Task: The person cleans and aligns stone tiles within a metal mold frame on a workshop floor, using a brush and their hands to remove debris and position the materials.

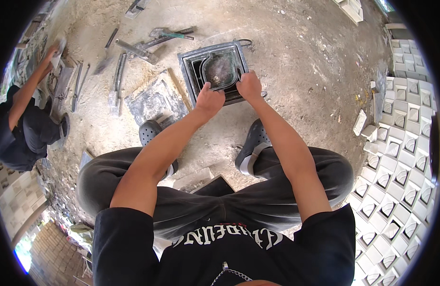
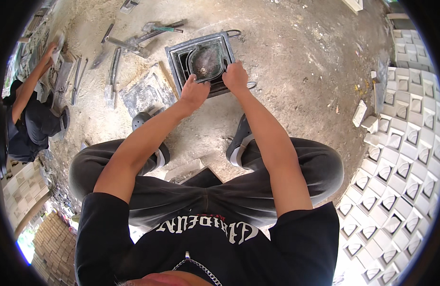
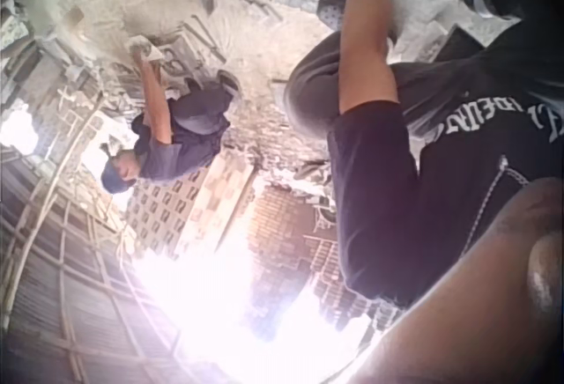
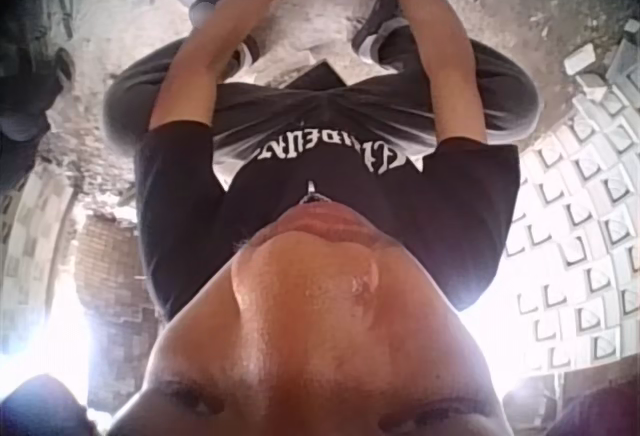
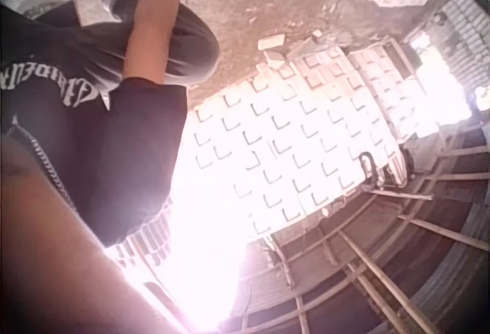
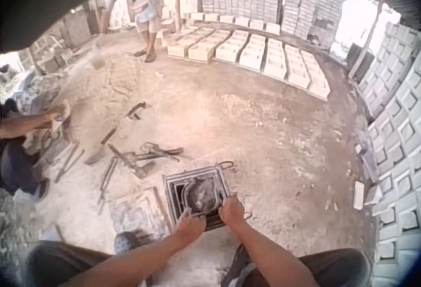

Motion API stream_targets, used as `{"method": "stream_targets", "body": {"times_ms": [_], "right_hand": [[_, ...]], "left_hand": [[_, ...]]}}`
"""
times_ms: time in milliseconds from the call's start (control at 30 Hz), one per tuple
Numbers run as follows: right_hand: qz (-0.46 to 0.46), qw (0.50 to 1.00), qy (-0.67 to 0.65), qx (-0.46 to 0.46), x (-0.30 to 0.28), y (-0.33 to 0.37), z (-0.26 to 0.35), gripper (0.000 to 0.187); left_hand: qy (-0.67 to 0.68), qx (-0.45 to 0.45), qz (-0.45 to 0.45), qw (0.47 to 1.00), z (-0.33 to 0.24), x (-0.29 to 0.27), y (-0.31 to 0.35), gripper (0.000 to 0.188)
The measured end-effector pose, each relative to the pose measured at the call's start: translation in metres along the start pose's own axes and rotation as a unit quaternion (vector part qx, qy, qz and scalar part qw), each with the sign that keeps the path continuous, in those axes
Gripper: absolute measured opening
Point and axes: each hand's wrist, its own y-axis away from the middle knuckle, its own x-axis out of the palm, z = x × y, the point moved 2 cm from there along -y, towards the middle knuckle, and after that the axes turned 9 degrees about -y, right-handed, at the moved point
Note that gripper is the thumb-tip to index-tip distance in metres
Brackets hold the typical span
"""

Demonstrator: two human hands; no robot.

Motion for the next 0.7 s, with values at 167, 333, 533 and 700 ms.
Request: {"method": "stream_targets", "body": {"times_ms": [167, 333, 533, 700], "right_hand": [[0.004, 1.000, -0.017, -0.003, 0.001, -0.007, -0.004, 0.017], [0.006, 0.999, -0.048, 0.026, -0.001, -0.007, -0.009, 0.018], [-0.005, 0.998, -0.054, 0.037, -0.004, -0.007, -0.005, 0.018], [-0.017, 0.998, -0.051, 0.017, -0.001, -0.004, -0.009, 0.019]], "left_hand": [[-0.025, 0.064, -0.011, 0.998, 0.006, 0.001, 0.000, 0.015], [-0.023, 0.075, 0.020, 0.997, 0.008, -0.006, -0.003, 0.016], [-0.003, 0.087, 0.046, 0.995, 0.010, -0.010, -0.005, 0.026], [0.013, 0.023, -0.035, 0.999, 0.007, -0.002, 0.005, 0.026]]}}
